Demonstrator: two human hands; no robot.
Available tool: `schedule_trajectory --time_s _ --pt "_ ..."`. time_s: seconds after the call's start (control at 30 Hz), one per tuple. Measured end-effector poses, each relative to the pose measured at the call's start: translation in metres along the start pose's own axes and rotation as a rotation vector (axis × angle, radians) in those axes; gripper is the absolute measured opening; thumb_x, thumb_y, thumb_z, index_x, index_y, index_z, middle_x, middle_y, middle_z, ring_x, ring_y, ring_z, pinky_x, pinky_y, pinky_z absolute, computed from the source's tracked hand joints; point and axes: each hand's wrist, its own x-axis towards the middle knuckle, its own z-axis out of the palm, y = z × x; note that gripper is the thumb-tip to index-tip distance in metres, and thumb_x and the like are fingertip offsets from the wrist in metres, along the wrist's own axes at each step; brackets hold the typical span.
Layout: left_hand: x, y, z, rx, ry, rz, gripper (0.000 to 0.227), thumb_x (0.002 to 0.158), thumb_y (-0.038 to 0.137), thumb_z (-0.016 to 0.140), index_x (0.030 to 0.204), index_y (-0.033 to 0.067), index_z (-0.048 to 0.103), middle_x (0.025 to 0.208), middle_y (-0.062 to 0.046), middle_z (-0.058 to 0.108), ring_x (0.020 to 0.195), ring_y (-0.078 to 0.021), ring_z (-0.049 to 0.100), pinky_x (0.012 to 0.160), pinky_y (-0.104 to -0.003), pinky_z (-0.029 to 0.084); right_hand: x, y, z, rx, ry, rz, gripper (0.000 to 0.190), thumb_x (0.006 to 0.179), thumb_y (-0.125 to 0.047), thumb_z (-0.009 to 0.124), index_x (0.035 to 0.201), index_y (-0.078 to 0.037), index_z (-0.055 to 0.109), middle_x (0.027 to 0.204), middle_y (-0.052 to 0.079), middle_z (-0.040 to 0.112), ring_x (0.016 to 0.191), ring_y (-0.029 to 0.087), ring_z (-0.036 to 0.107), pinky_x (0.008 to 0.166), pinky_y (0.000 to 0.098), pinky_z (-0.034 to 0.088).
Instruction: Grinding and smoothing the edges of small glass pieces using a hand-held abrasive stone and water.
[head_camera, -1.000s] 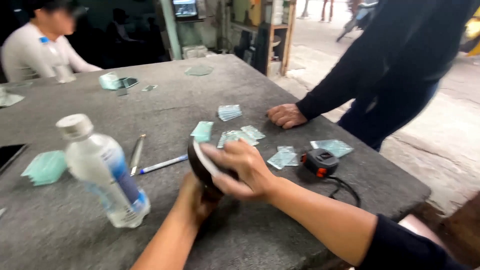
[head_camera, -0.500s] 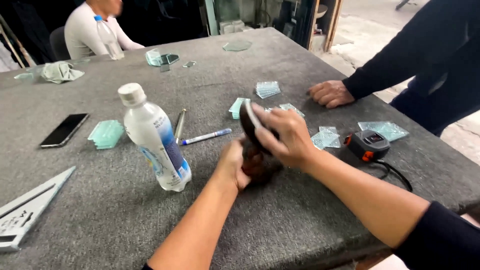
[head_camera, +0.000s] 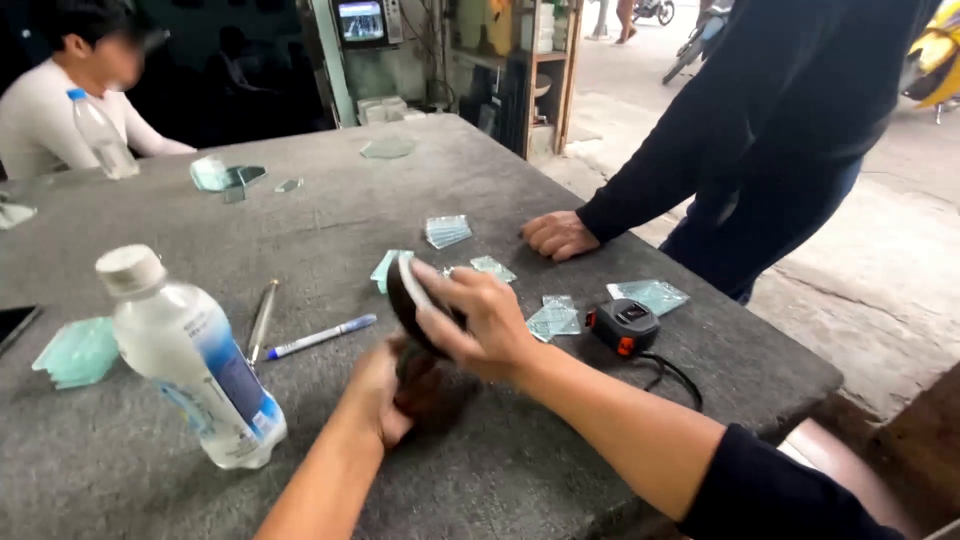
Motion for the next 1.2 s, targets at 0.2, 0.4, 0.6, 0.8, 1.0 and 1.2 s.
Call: schedule_trajectory --time_s 0.2,0.4,0.6,0.8,1.0,1.2 --pt "-0.003 0.003 -0.001 0.000 -0.009 -0.017 0.037 0.117 0.029 0.042 0.082 0.0178 0.051 0.054 0.003 0.029 0.030 -0.0094 0.027 0.024 -0.023 0.017 -0.010 0.007 0.009 -0.066 -0.004 0.030 0.058 0.100 -0.048 0.067 0.147 -0.014 0.075 0.082 0.015 0.064 0.077 0.042 0.067 0.072 0.0488 0.052" --pt "-0.009 0.014 -0.012 0.013 0.002 -0.003 0.036 0.117 0.030 0.043 0.083 0.0178 0.052 0.054 0.003 0.029 0.030 -0.0091 0.026 0.025 -0.023 0.016 -0.003 -0.012 0.025 0.006 0.038 -0.072 0.060 0.105 -0.051 0.059 0.151 -0.015 0.074 0.083 0.009 0.059 0.072 0.033 0.063 0.075 0.0417 0.049" --pt "-0.007 0.022 -0.016 0.022 -0.006 -0.006 0.036 0.116 0.030 0.043 0.084 0.0178 0.053 0.054 0.003 0.029 0.030 -0.0088 0.025 0.025 -0.023 0.015 -0.003 -0.026 0.015 0.018 -0.048 -0.132 0.062 0.106 -0.048 0.060 0.156 -0.013 0.069 0.082 0.010 0.052 0.074 0.036 0.058 0.076 0.0464 0.044" --pt "-0.002 0.018 -0.012 0.022 -0.022 -0.024 0.035 0.116 0.030 0.044 0.085 0.0177 0.054 0.053 0.002 0.030 0.030 -0.0085 0.024 0.026 -0.024 0.015 -0.001 -0.025 0.004 0.012 0.010 -0.131 0.061 0.101 -0.050 0.064 0.147 -0.012 0.076 0.082 0.013 0.063 0.072 0.037 0.065 0.074 0.0455 0.050" --pt "-0.003 0.013 -0.010 0.033 -0.017 -0.040 0.034 0.116 0.030 0.044 0.086 0.0177 0.055 0.053 0.002 0.030 0.030 -0.0082 0.023 0.026 -0.024 0.014 -0.005 -0.024 0.006 -0.052 0.070 -0.094 0.060 0.102 -0.050 0.063 0.151 -0.017 0.075 0.082 0.009 0.057 0.071 0.034 0.063 0.073 0.0424 0.048" --pt "-0.007 0.011 -0.012 0.030 -0.013 -0.066 0.034 0.116 0.031 0.044 0.087 0.0177 0.056 0.053 0.002 0.031 0.030 -0.0079 0.022 0.026 -0.025 0.013 -0.009 -0.025 0.002 -0.108 0.074 -0.043 0.062 0.103 -0.050 0.062 0.155 -0.018 0.072 0.079 0.004 0.049 0.070 0.033 0.059 0.073 0.0424 0.047"
